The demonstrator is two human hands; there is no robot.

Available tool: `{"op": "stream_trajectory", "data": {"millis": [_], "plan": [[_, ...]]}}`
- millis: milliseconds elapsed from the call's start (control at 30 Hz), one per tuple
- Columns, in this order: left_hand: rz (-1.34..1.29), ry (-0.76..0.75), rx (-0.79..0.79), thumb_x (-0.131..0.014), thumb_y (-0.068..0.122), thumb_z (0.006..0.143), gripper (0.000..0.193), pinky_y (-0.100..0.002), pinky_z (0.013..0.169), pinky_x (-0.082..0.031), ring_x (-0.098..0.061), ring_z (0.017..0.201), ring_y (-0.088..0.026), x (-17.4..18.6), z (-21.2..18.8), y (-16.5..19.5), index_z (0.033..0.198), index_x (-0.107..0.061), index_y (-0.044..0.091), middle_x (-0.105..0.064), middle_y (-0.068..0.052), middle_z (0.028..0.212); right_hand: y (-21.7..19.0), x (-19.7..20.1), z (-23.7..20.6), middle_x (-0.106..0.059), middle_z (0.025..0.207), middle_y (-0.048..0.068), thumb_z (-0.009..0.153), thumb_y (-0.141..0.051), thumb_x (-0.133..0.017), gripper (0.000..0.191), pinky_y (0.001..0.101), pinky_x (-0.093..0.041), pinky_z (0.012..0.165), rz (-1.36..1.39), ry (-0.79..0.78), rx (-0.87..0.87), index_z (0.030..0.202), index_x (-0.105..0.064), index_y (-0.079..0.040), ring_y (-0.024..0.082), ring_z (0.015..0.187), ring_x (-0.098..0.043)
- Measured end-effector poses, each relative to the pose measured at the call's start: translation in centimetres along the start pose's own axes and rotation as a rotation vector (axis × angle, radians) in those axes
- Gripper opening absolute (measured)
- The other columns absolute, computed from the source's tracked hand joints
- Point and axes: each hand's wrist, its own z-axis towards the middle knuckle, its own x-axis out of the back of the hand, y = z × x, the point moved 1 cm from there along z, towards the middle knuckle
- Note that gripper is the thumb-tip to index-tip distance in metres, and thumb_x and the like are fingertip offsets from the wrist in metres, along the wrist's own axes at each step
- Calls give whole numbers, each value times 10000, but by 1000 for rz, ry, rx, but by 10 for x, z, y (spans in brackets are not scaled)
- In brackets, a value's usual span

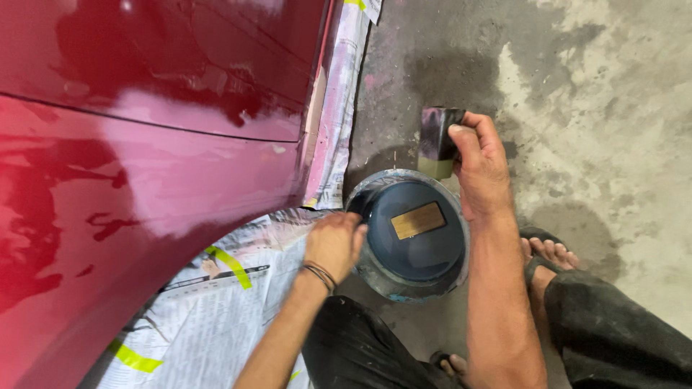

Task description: The person wets a sanding block in a bucket and then sands a section of a red car panel. They repeatedly dip the block in water and continue sanding the same area.

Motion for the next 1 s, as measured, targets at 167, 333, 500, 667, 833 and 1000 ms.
{"op": "stream_trajectory", "data": {"millis": [167, 333, 500, 667, 833, 1000], "plan": [[-1345, 305, -87, -733, 293, 908, 721, -329, 945, -518, -611, 1260, -202, -20, -3, 42, 1513, -382, 119, -529, -128, 1486, 13, -13, -12, -646, 1036, -24, 986, -74, -651, 170, 250, -498, 854, -295, -362, -51, 1156, -639, -63, 69, 967, -594], [-1503, 584, -149, -775, 228, 905, 883, -387, 1124, -473, -529, 1380, -285, -22, -4, 31, 1588, -222, 141, -407, -152, 1577, 66, -25, -30, -674, 1076, -34, 960, -82, -661, 168, 257, -510, 871, -415, -485, -190, 1127, -663, -62, 69, 991, -609], [-909, 524, 193, -724, 184, 856, 731, -498, 985, -528, -583, 1256, -419, -32, -12, -5, 1509, -395, 167, -543, -165, 1403, 118, -14, -11, -759, 1099, 46, 1045, -195, -605, 230, 316, -529, 899, -932, -634, -59, 1123, -757, -42, 126, 1013, -650], [-826, 237, 337, -649, 259, 795, 727, -550, 916, -526, -631, 1112, -422, -37, -22, -21, 1481, -412, 214, -501, -147, 1415, 157, -18, 16, -752, 1155, 187, 872, -434, -744, 464, 437, -565, 925, -2150, -580, -8, 1212, -741, -117, 338, 1102, -717], [-871, 300, 309, -639, 303, 806, 715, -548, 946, -523, -645, 1119, -418, -33, -27, -13, 1484, -434, 202, -538, -169, 1399, 179, -28, 9, -728, 1161, 199, 839, -500, -777, 538, 448, -555, 921, -2619, -738, -272, 1189, -725, -95, 352, 1111, -703], [-934, 260, 350, -625, 337, 826, 704, -535, 985, -505, -632, 1160, -406, -27, -30, -21, 1494, -430, 234, -531, -163, 1410, 189, -25, -10, -717, 1133, 188, 850, -496, -768, 514, 447, -544, 912, -2708, -940, -278, 1154, -729, -83, 351, 1087, -692]]}}
